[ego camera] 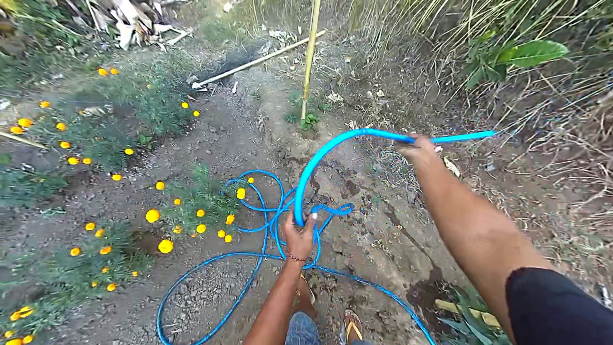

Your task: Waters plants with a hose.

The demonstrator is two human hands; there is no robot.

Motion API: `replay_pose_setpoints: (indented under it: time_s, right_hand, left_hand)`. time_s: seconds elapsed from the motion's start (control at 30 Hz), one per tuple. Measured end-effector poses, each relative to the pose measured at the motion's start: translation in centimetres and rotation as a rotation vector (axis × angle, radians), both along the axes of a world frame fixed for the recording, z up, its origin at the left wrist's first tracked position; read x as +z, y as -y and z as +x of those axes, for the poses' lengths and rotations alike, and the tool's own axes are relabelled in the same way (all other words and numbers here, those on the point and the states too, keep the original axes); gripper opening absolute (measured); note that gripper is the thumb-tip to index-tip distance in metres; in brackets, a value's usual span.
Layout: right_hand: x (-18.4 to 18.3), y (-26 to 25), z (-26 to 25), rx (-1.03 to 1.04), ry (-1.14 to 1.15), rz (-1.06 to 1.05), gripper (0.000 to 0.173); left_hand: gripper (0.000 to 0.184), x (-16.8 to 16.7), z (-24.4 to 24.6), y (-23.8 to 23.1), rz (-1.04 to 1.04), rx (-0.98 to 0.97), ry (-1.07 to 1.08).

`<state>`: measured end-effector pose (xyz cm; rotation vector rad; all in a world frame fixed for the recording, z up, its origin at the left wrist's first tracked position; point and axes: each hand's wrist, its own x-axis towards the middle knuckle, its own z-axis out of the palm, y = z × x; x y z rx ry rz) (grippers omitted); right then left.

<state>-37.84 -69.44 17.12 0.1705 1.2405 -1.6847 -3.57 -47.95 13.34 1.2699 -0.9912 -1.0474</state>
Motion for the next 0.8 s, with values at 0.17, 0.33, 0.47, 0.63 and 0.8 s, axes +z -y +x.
replay_pose_setpoints:
  time_s: [0.17, 0.33, 0.47, 0.63, 0.8]
  right_hand:
    - [5.7, 5.1, 8.1, 0.485, -0.110, 0.068, 0.011]
    - [11.1, 7.0, 8.8, 0.764, -0.378, 0.041, 0.020]
    - [13.2, 5.5, 9.4, 0.730, -0.580, 0.061, 0.023]
    - [15.5, 4.9, 8.5, 0.735, -0.644, -0.053, 0.034]
    - [19.8, 4.5, 5.7, 0.795, -0.654, -0.126, 0.047]
  left_hand:
    - [0.041, 2.4, -4.2, 0.2, -0.175, -0.405, -0.024]
    - [0.071, 2.2, -8.6, 0.7, -0.126, -0.890, -0.032]
    - [0.110, -1.2, -10.9, -0.6, -0.018, -0.998, 0.035]
    - [0.095, -2.2, -10.8, -0.9, 0.054, -1.043, 0.146]
    - [0.069, -2.2, -10.1, 1.0, 0.102, -1.146, 0.314]
